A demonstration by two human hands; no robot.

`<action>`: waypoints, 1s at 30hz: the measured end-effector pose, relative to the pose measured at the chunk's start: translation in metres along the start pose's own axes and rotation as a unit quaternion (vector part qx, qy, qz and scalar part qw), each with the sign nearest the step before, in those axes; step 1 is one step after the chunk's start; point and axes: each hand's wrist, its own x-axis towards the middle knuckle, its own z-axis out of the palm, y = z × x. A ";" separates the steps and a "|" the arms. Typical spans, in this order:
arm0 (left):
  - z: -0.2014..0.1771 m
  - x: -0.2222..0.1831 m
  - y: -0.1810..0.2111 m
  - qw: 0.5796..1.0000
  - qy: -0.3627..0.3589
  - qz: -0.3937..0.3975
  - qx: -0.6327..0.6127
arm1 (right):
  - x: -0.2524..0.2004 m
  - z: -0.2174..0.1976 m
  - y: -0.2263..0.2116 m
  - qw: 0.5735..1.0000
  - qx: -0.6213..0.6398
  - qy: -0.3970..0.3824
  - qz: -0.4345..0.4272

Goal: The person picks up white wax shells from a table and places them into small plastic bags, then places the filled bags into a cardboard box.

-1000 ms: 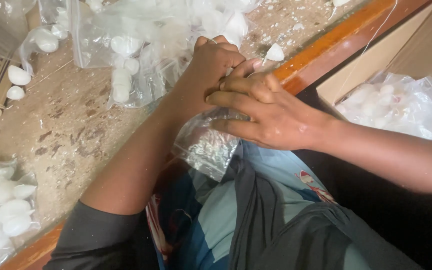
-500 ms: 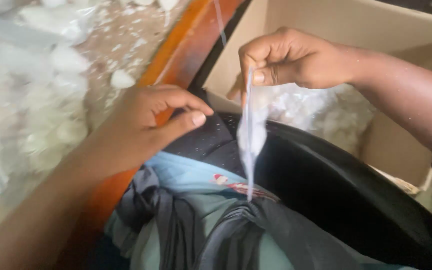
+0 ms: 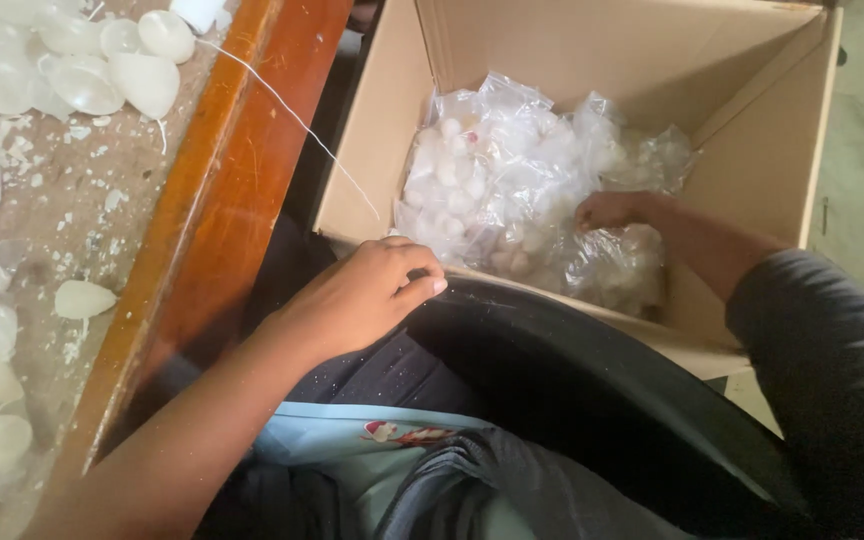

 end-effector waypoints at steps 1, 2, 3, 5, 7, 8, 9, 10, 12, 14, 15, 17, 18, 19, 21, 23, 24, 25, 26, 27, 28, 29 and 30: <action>0.001 -0.001 -0.004 0.999 0.015 0.014 0.027 | 0.026 0.017 0.026 0.993 -0.005 0.104 -0.060; 0.001 -0.004 -0.009 0.998 0.032 0.026 0.055 | 0.054 0.031 0.050 0.971 -0.012 0.207 -0.121; -0.004 -0.004 -0.002 0.998 0.036 0.021 0.055 | 0.052 0.033 0.044 0.971 -0.015 0.205 -0.126; -0.015 -0.008 0.010 0.992 0.047 0.031 0.112 | 0.055 0.032 0.023 0.963 -0.101 0.251 -0.013; -0.028 -0.015 0.017 0.987 0.078 0.029 0.141 | -0.001 0.008 -0.050 0.961 -0.137 0.236 0.039; -0.034 -0.017 0.020 0.980 0.102 0.039 0.166 | -0.032 -0.004 -0.084 0.954 -0.169 0.223 0.104; -0.041 -0.022 0.018 0.979 0.108 0.029 0.170 | -0.053 -0.015 -0.118 0.954 -0.174 0.224 0.093; -0.046 -0.025 0.016 0.956 0.157 0.055 0.243 | -0.078 -0.025 -0.148 0.953 -0.157 0.257 0.043; -0.065 -0.040 0.011 0.923 0.208 0.075 0.316 | -0.125 -0.044 -0.209 0.947 -0.143 0.287 -0.011; -0.091 -0.063 0.004 0.859 0.292 0.063 0.415 | -0.169 -0.058 -0.271 0.918 -0.084 0.340 -0.184; -0.104 -0.073 -0.013 0.858 0.295 0.059 0.416 | -0.195 -0.063 -0.304 0.918 -0.087 0.339 -0.188; -0.130 -0.094 -0.046 0.810 0.341 -0.013 0.477 | -0.247 -0.069 -0.366 0.857 -0.128 0.379 -0.324; -0.140 -0.109 -0.061 0.808 0.344 -0.015 0.478 | -0.265 -0.069 -0.389 0.856 -0.131 0.379 -0.327; -0.150 -0.123 -0.077 0.767 0.339 -0.081 0.539 | -0.284 -0.070 -0.411 0.828 -0.165 0.386 -0.371; -0.164 -0.154 -0.096 0.719 0.332 -0.149 0.592 | -0.311 -0.069 -0.446 0.798 -0.200 0.389 -0.415; -0.175 -0.184 -0.102 0.737 0.311 -0.185 0.570 | -0.328 -0.066 -0.469 0.730 -0.253 0.393 -0.498; -0.174 -0.189 -0.096 0.737 0.313 -0.186 0.570 | -0.332 -0.064 -0.479 0.729 -0.255 0.392 -0.499; -0.174 -0.194 -0.091 0.754 0.317 -0.216 0.532 | -0.336 -0.062 -0.488 0.725 -0.251 0.384 -0.514; -0.174 -0.198 -0.086 0.771 0.319 -0.245 0.494 | -0.339 -0.060 -0.497 0.720 -0.246 0.375 -0.529; -0.173 -0.200 -0.092 0.770 0.320 -0.245 0.494 | -0.340 -0.057 -0.504 0.720 -0.246 0.375 -0.530; -0.172 -0.201 -0.097 0.764 0.338 -0.236 0.496 | -0.340 -0.054 -0.510 0.715 -0.234 0.373 -0.543; -0.172 -0.203 -0.103 0.758 0.356 -0.228 0.497 | -0.341 -0.051 -0.516 0.710 -0.221 0.371 -0.557; -0.179 -0.214 -0.114 0.757 0.357 -0.228 0.498 | -0.339 -0.049 -0.516 0.709 -0.221 0.371 -0.557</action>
